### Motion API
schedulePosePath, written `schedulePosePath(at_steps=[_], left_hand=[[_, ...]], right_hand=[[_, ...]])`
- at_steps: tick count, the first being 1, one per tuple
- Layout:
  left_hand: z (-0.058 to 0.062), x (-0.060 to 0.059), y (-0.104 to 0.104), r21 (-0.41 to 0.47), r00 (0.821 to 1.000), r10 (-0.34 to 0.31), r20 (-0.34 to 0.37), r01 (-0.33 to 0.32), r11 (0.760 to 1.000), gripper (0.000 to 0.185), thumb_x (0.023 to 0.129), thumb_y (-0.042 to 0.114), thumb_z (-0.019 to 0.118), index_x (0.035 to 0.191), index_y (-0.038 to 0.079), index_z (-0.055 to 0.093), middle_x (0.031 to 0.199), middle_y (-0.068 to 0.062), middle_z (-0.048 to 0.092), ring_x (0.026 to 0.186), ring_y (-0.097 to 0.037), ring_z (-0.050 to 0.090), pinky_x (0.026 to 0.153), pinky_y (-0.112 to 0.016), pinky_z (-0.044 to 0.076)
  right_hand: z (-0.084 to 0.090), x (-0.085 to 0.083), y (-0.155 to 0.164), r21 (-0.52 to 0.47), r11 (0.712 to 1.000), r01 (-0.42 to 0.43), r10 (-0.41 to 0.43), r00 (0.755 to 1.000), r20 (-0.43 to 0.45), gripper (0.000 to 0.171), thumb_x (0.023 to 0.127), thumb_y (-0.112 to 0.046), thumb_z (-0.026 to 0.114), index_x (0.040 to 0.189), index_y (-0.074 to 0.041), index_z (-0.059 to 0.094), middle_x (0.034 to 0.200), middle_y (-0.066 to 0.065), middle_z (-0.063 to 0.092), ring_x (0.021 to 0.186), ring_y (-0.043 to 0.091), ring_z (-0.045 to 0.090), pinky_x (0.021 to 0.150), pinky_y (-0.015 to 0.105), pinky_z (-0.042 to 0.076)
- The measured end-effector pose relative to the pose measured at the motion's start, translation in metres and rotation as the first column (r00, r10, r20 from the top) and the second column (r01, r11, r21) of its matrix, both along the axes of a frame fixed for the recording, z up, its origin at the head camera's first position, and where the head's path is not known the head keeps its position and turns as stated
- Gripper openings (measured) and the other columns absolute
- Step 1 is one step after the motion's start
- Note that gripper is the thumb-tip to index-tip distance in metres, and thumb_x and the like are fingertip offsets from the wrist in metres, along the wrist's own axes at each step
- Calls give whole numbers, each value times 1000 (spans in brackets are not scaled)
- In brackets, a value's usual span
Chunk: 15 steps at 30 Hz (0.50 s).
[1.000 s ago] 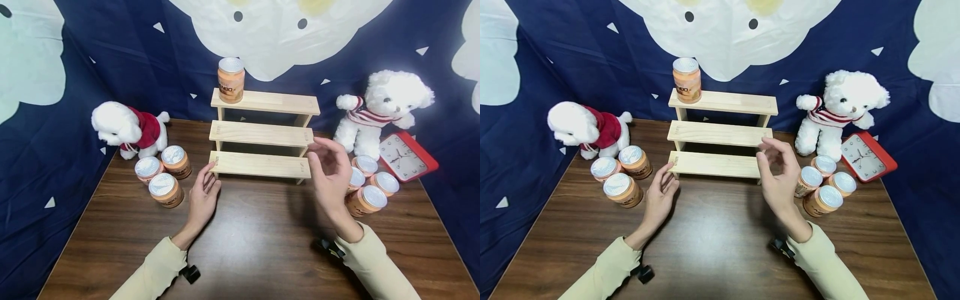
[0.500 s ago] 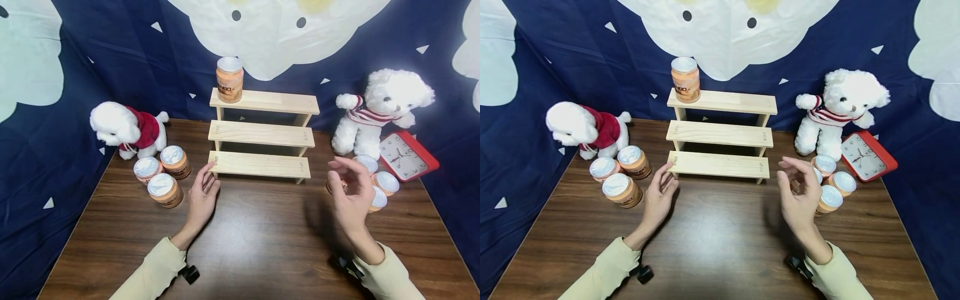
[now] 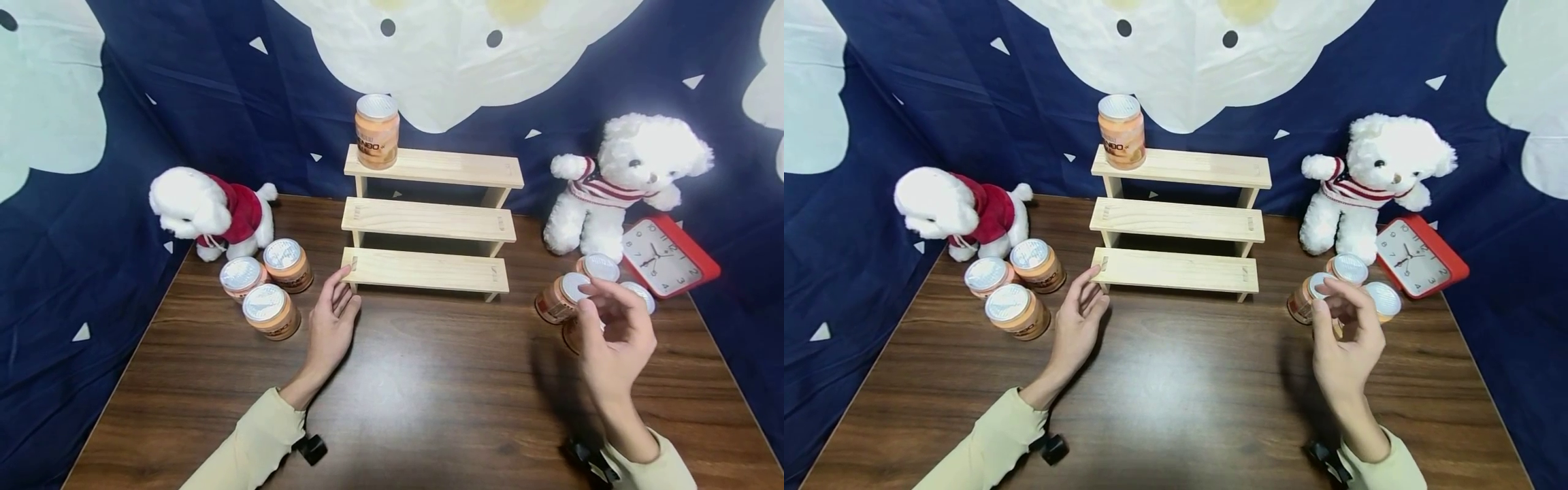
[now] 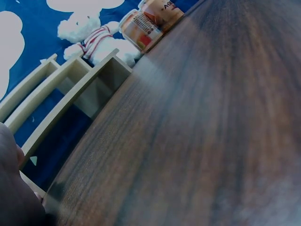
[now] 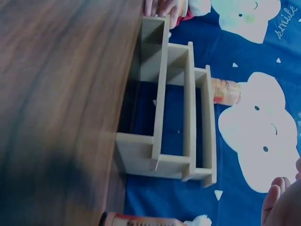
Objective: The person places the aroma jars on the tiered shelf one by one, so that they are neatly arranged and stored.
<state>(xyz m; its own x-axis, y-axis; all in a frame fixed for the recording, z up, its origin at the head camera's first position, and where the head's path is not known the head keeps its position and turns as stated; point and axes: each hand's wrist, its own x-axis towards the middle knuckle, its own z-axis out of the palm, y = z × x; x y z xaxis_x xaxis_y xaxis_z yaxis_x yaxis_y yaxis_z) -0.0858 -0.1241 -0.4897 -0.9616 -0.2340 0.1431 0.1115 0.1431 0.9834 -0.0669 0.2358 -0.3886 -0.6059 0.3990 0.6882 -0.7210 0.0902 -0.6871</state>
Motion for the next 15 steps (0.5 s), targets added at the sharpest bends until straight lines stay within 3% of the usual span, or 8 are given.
schedulePosePath(at_steps=[8, 12, 15], left_hand=[[0, 1, 1, 7, 1000, 1, 12, -1, 1000, 55, 104, -1, 68, 156, 15, 62, 157, -20, 62, 143, -35, 61, 122, -29, 52], [-1, 1, 0, 3, 1000, 4, 4, -4, 1000, 55, 104, -2, 68, 156, 14, 62, 157, -19, 62, 144, -36, 61, 122, -29, 51], [1, 1, 0, 18, 1000, -11, 8, 11, 1000, 55, 105, -3, 68, 157, 13, 61, 159, -18, 61, 145, -34, 60, 123, -33, 51]], right_hand=[[-11, 7, 22, -60, 998, -5, 6, 1000, 10, 26, 89, 22, 69, 115, 26, 68, 98, 16, 78, 73, 15, 68, 67, 14, 59], [-20, 10, 36, 12, 996, 93, -94, 994, 58, 27, 89, 21, 70, 115, 24, 70, 104, 15, 80, 76, 13, 68, 64, 11, 54], [-26, 14, 45, 97, 974, 203, -215, 966, 144, 29, 89, 17, 73, 117, 22, 72, 105, 6, 82, 77, 8, 66, 62, 8, 50]])
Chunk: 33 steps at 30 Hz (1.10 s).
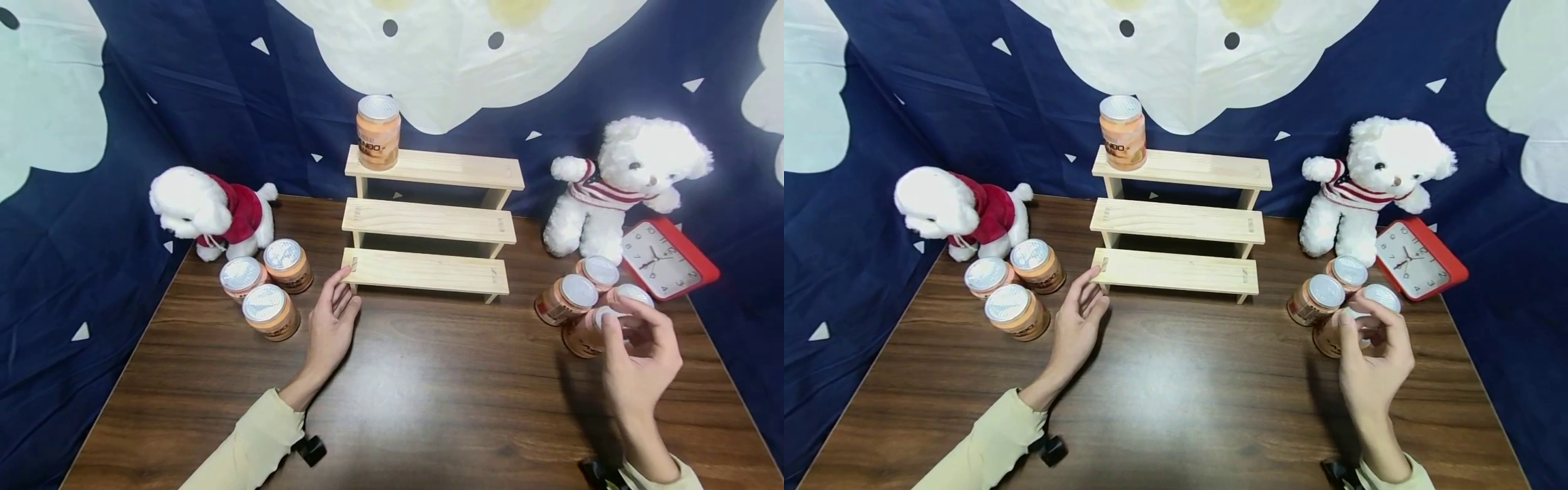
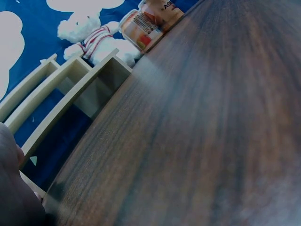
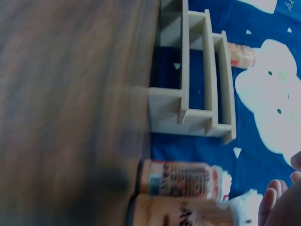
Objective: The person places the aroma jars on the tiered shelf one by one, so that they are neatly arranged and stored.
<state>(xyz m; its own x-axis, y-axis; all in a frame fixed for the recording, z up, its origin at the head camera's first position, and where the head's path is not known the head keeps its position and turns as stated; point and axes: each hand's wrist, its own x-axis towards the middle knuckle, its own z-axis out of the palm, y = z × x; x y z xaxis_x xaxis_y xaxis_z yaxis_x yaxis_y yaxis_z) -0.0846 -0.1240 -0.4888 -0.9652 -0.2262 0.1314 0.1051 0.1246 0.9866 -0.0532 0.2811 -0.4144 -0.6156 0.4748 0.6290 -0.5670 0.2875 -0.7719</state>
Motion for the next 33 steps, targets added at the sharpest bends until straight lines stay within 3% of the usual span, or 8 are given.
schedulePosePath(at_steps=[4, 9, 14, 18, 23, 28, 33], left_hand=[[1, 0, 0, -1, 1000, -4, -1, 4, 1000, 55, 105, -4, 68, 157, 12, 61, 158, -20, 61, 145, -35, 60, 124, -36, 51], [-2, 0, 0, -21, 1000, 13, -18, -13, 1000, 55, 104, -1, 69, 156, 14, 63, 155, -23, 63, 143, -37, 62, 122, -32, 52], [-6, -2, 0, -29, 999, 21, -25, -21, 999, 55, 102, 2, 70, 155, 18, 64, 153, -23, 64, 141, -37, 63, 119, -30, 54], [-10, -3, -1, -22, 999, 15, -31, -15, 1000, 56, 102, 4, 71, 154, 20, 65, 153, -21, 65, 141, -35, 64, 119, -31, 55], [-24, -7, -4, -18, 999, 15, -52, -16, 1000, 55, 102, 6, 73, 154, 23, 66, 154, -19, 65, 140, -30, 65, 117, -29, 56], [-34, -10, -6, -3, 999, 10, -43, -10, 1000, 55, 102, 8, 74, 154, 26, 66, 156, -15, 64, 141, -29, 64, 119, -29, 54], [-35, -11, -7, -5, 999, 10, -44, -10, 1000, 56, 103, 8, 74, 155, 26, 65, 157, -14, 63, 142, -30, 64, 119, -30, 54]], right_hand=[[-7, 4, 10, 30, 996, 84, -86, 992, 96, 32, 86, 17, 77, 118, 22, 72, 98, -3, 79, 75, 4, 63, 63, 7, 51], [-10, 7, 17, 80, 986, 145, -155, 976, 150, 35, 82, 18, 82, 115, 22, 72, 92, -5, 72, 73, 2, 62, 63, 6, 49], [-12, 10, 22, 178, 959, 221, -261, 934, 244, 40, 79, 13, 87, 117, 17, 75, 93, -8, 63, 75, 1, 58, 59, 5, 42], [-14, 12, 25, 211, 948, 239, -294, 910, 292, 43, 78, 12, 89, 119, 14, 76, 96, -10, 59, 74, 1, 54, 58, 4, 40], [-16, 14, 28, 230, 943, 239, -309, 887, 344, 45, 78, 11, 91, 120, 12, 77, 100, -14, 55, 71, 1, 49, 57, 3, 38], [-22, 15, 33, 248, 939, 240, -328, 841, 431, 46, 77, 8, 93, 121, 11, 76, 105, -17, 51, 77, 1, 50, 61, 4, 39], [-30, 15, 38, 294, 927, 231, -355, 791, 498, 49, 77, 2, 96, 121, 8, 76, 105, -18, 47, 81, 0, 51, 67, 4, 41]])
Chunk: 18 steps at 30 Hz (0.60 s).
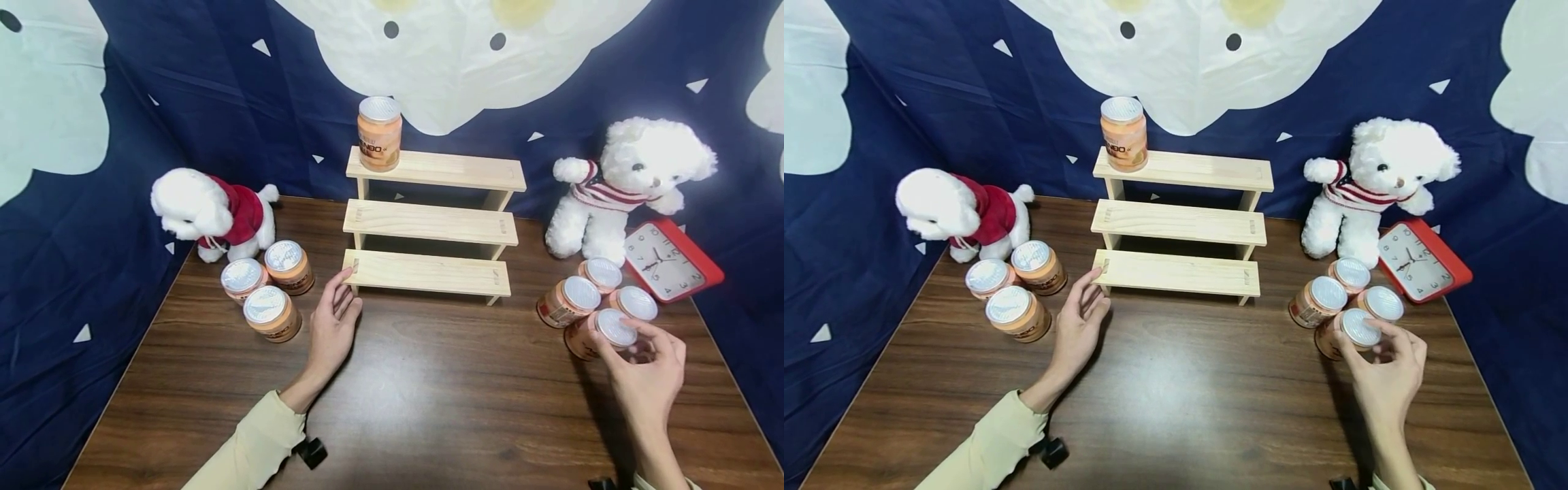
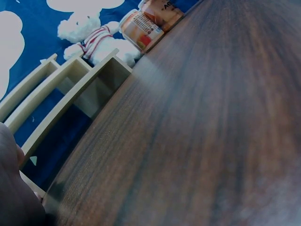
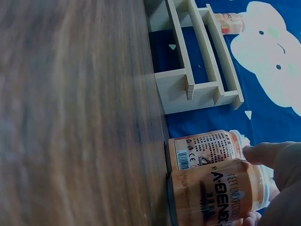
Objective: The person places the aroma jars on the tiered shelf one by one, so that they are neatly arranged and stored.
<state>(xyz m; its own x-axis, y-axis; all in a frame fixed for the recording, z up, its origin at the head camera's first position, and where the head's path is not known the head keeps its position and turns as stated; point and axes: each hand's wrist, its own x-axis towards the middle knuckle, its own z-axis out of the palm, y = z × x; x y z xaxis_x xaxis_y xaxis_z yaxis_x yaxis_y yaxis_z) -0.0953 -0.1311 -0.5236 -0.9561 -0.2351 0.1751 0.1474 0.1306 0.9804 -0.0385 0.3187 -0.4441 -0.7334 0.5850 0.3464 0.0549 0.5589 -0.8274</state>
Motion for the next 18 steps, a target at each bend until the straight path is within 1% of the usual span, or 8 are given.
schedulePosePath(at_steps=[3, 5, 6, 10, 13, 15, 18], left_hand=[[0, 0, 0, 9, 1000, -1, 11, 1, 1000, 55, 103, 9, 74, 153, 29, 66, 157, -12, 63, 142, -26, 64, 119, -28, 54], [5, 2, 0, 4, 1000, -3, 3, 3, 1000, 55, 103, 8, 73, 154, 27, 66, 156, -14, 63, 142, -28, 64, 119, -29, 54], [7, 2, 1, 1, 1000, 3, 9, -3, 1000, 55, 103, 8, 74, 153, 28, 66, 156, -13, 64, 142, -27, 64, 118, -27, 54], [24, 8, 5, -19, 1000, 3, -3, -3, 1000, 54, 103, 3, 70, 155, 17, 64, 156, -21, 62, 142, -36, 63, 120, -31, 53], [32, 11, 7, -7, 1000, -2, 24, 3, 1000, 54, 104, -1, 69, 156, 13, 62, 158, -20, 61, 144, -35, 61, 122, -31, 52], [34, 11, 8, 5, 999, -4, 40, 4, 1000, 55, 104, -3, 69, 156, 13, 62, 159, -18, 61, 144, -33, 60, 122, -32, 51], [34, 11, 7, 14, 999, -5, 49, 5, 1000, 56, 104, -5, 69, 156, 14, 62, 159, -17, 61, 144, -30, 60, 122, -31, 52]], right_hand=[[-3, 0, 1, 0, 1000, 4, -4, 1000, 9, 48, 77, 2, 96, 120, 8, 75, 102, -16, 47, 81, 0, 50, 68, 4, 42], [-2, 0, -1, -4, 1000, 2, -2, 1000, -10, 46, 78, 2, 95, 119, 9, 75, 101, -17, 49, 81, 0, 50, 67, 5, 42], [-1, 0, -3, -7, 1000, 1, -1, 1000, -25, 45, 78, 3, 94, 118, 10, 75, 101, -17, 49, 81, 0, 50, 67, 6, 42], [11, 2, -15, -12, 1000, -2, 1, 997, -81, 41, 79, 4, 92, 115, 14, 75, 100, -19, 52, 81, 1, 50, 66, 6, 40], [20, 5, -25, -18, 1000, -5, 3, 993, -118, 39, 79, 7, 91, 114, 15, 76, 102, -21, 57, 84, -1, 53, 65, 7, 41], [23, 6, -27, -20, 1000, -4, 1, 990, -138, 38, 79, 8, 90, 114, 16, 77, 104, -23, 60, 88, -3, 55, 67, 9, 41], [19, 5, -25, -18, 1000, 11, -14, 988, -155, 38, 78, 8, 90, 114, 15, 79, 106, -26, 63, 95, -4, 55, 71, 10, 43]])
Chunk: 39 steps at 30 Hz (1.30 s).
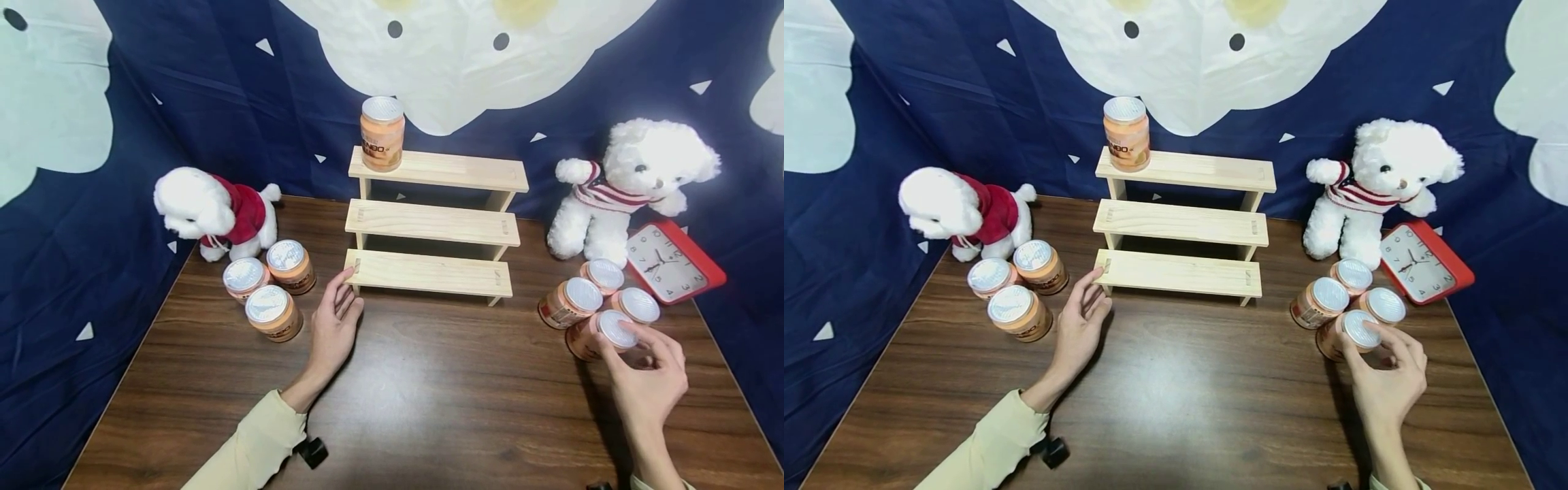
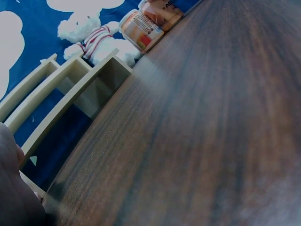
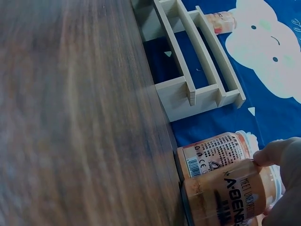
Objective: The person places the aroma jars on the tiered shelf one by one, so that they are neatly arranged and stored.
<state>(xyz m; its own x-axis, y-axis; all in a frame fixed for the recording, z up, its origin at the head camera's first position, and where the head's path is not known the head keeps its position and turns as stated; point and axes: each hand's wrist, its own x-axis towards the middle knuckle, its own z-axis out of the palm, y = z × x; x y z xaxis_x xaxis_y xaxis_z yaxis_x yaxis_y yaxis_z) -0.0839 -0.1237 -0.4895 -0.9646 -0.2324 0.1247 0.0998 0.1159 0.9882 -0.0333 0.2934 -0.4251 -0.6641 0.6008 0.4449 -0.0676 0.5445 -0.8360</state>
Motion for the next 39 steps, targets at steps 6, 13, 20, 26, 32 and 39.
schedulePosePath(at_steps=[6, 13, 20, 26, 32, 39], left_hand=[[0, 0, 1, -19, 1000, 7, -12, -7, 1000, 56, 103, -3, 69, 156, 14, 63, 158, -18, 61, 143, -33, 61, 121, -30, 52], [-10, -3, -1, -23, 996, 9, -94, -11, 1000, 53, 102, 3, 69, 154, 16, 65, 155, -24, 62, 140, -38, 64, 120, -31, 54], [-5, -2, -1, -11, 999, -1, -41, 0, 1000, 54, 103, -1, 69, 155, 12, 62, 158, -21, 60, 144, -35, 61, 121, -29, 52], [-1, -1, 0, 5, 1000, -5, -13, 5, 1000, 56, 104, -4, 69, 157, 14, 62, 160, -17, 60, 144, -31, 60, 122, -31, 52], [0, -2, -1, 10, 1000, -1, -10, 1, 1000, 56, 104, -5, 69, 156, 14, 63, 159, -16, 60, 144, -30, 60, 121, -28, 51], [-3, -1, -1, -12, 1000, 8, -15, -8, 1000, 56, 102, -1, 69, 156, 14, 63, 158, -20, 61, 143, -36, 62, 121, -31, 53]], right_hand=[[-5, -2, 3, -23, 1000, 6, -7, 999, -52, 37, 77, 10, 88, 112, 17, 79, 105, -26, 68, 94, -1, 53, 73, 11, 44], [-10, -2, 11, -45, 999, -17, 11, 991, -133, 37, 78, 8, 89, 113, 15, 80, 107, -23, 71, 95, -3, 57, 77, 11, 46], [-2, -1, 6, -142, 988, -55, 15, 962, -271, 37, 75, 11, 86, 109, 20, 78, 111, -6, 70, 103, 7, 60, 78, 13, 48], [10, 2, -6, -268, 933, -240, 96, 884, -457, 37, 71, 23, 81, 106, 29, 71, 114, 12, 67, 106, 19, 62, 87, 17, 57], [26, 2, -13, -237, 939, -248, 117, 882, -457, 37, 71, 23, 81, 105, 30, 71, 114, 13, 67, 108, 21, 64, 85, 13, 64], [43, -1, -23, -225, 908, -353, 190, 826, -530, 37, 69, 25, 82, 102, 33, 69, 114, 18, 66, 108, 23, 65, 86, 16, 66]])
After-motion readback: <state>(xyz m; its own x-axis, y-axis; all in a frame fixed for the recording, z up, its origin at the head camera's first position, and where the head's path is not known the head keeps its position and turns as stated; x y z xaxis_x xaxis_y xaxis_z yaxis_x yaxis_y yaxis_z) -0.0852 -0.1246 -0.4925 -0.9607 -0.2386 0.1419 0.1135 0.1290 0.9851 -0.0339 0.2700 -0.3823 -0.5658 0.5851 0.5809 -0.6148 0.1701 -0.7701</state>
